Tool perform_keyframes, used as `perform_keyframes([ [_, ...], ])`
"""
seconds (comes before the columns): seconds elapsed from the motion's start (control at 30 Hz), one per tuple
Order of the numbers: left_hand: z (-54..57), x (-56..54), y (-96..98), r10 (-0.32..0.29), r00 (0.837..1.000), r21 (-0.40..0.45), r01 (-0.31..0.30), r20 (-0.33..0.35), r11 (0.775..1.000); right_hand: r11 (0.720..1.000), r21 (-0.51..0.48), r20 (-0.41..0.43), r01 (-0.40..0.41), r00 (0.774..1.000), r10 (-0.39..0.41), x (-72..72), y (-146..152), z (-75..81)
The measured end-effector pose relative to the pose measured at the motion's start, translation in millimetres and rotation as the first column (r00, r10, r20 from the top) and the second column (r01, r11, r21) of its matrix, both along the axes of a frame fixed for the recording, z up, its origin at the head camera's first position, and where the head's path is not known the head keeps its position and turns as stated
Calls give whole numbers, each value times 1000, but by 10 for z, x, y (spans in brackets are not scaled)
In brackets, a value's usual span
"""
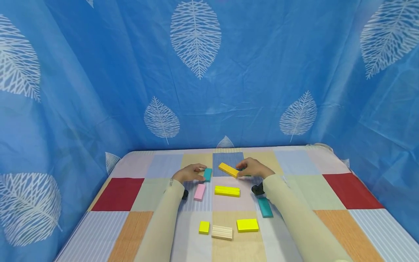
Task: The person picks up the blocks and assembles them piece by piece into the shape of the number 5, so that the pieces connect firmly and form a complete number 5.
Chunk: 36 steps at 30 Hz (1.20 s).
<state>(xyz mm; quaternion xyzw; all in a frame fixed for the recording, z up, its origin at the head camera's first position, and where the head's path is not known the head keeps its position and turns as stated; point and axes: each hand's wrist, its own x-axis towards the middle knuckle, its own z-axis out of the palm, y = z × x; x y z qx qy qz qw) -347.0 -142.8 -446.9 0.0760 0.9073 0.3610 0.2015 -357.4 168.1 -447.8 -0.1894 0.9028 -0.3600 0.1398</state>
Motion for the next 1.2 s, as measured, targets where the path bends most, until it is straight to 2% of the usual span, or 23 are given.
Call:
perform_keyframes([
  [0.17,5,2,14,23,1000,-11,-23,14,1000,995,91,-27,42,999,-39,1,-127,15],
  [0.4,-22,12,13,33,999,-8,-33,12,999,986,132,-14,105,994,-104,-21,-192,2],
  [0.77,-5,29,24,60,998,0,-60,21,998,991,115,8,75,997,-76,-35,-143,35],
  [1.2,-36,-10,22,70,997,3,-70,36,998,993,112,1,29,1000,-30,-38,-118,53],
])
